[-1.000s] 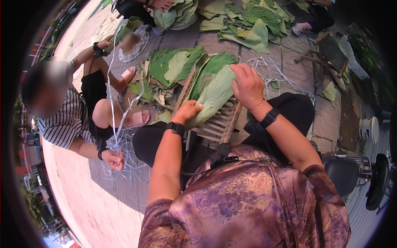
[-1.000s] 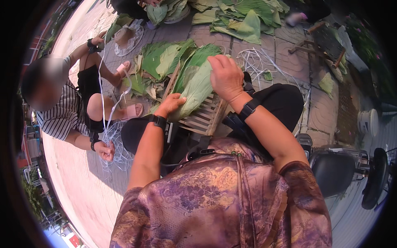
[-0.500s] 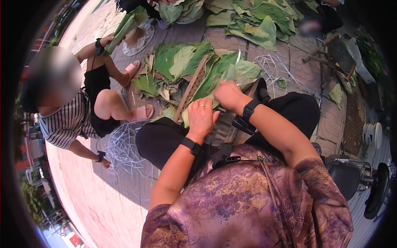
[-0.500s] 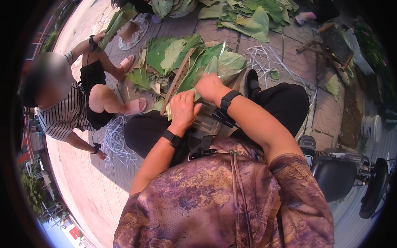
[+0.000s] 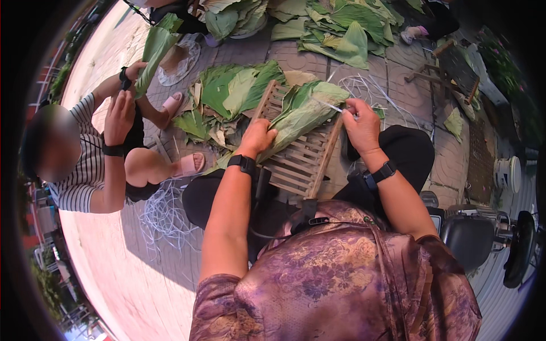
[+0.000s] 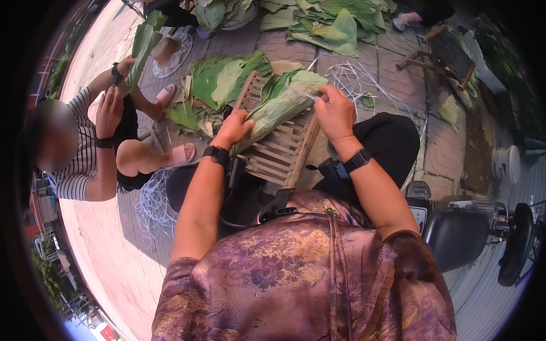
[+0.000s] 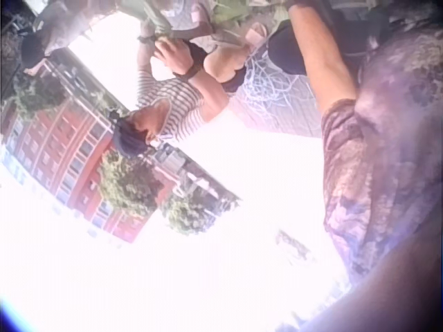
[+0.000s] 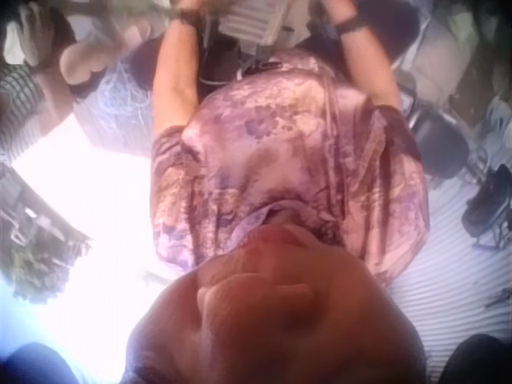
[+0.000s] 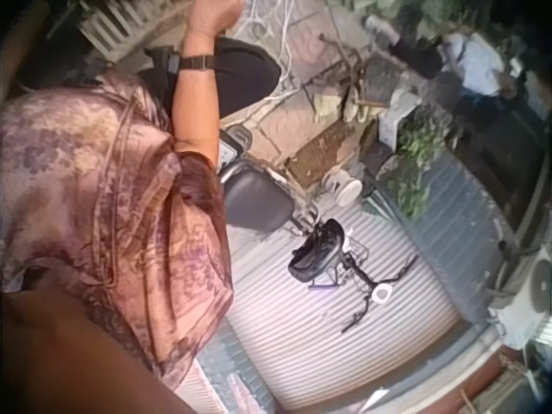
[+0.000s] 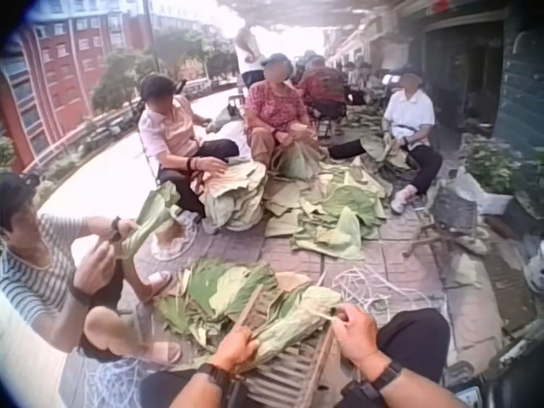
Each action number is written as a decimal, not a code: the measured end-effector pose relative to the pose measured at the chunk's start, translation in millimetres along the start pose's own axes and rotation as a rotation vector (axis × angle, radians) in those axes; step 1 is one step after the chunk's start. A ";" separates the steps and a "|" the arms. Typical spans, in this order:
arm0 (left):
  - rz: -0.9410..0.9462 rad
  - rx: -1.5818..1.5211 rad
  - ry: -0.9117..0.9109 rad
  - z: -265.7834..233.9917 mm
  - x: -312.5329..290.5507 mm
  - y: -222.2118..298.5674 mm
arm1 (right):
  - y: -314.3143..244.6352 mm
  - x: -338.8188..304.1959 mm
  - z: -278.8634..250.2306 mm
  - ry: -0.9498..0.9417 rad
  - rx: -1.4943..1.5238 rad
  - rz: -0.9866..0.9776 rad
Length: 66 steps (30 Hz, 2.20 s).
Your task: Bundle large green leaves together using plastic strips.
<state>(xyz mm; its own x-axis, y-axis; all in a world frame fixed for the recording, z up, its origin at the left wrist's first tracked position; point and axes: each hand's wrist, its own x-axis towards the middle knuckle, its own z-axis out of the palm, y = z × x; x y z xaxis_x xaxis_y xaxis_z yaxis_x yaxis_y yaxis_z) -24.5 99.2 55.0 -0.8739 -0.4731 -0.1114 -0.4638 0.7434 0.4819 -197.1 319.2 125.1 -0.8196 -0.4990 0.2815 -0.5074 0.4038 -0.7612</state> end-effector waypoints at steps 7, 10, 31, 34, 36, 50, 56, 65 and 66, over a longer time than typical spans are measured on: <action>-0.249 -0.101 -0.302 -20.3 10.4 20.8 | 34.1 59.1 -117.4 -0.552 0.278 0.240; -0.197 0.002 -0.285 -17.6 4.8 27.2 | 9.1 68.1 -172.6 0.175 0.731 0.298; 0.141 0.375 0.372 32.1 -82.4 85.4 | -68.7 69.4 -102.6 0.226 0.600 -0.165; 0.081 0.368 0.315 56.3 -68.4 75.7 | -47.8 76.8 -89.3 0.077 0.522 -0.119; -0.002 0.302 0.265 44.3 -63.7 80.4 | -16.2 95.2 -71.4 0.017 0.520 -0.151; -0.663 0.038 0.343 -10.5 -67.2 29.4 | 37.8 127.1 87.7 -0.694 0.941 0.633; -0.663 -0.032 0.260 -11.9 -67.2 27.6 | 11.3 123.5 91.2 -0.735 1.119 0.674; -0.639 -0.216 0.179 -10.6 -54.9 25.1 | -23.6 99.4 81.6 -0.806 1.027 0.616; -0.597 -0.261 0.246 -7.1 -64.3 1.3 | -39.3 97.2 88.8 -0.828 0.989 0.619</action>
<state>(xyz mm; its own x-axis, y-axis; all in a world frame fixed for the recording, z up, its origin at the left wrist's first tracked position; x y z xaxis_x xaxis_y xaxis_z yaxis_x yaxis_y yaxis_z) 32.1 127.2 69.0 -0.4075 -0.8819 -0.2368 -0.7775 0.1991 0.5965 -233.2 186.7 130.5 -0.2728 -0.8774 -0.3946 0.5411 0.1992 -0.8170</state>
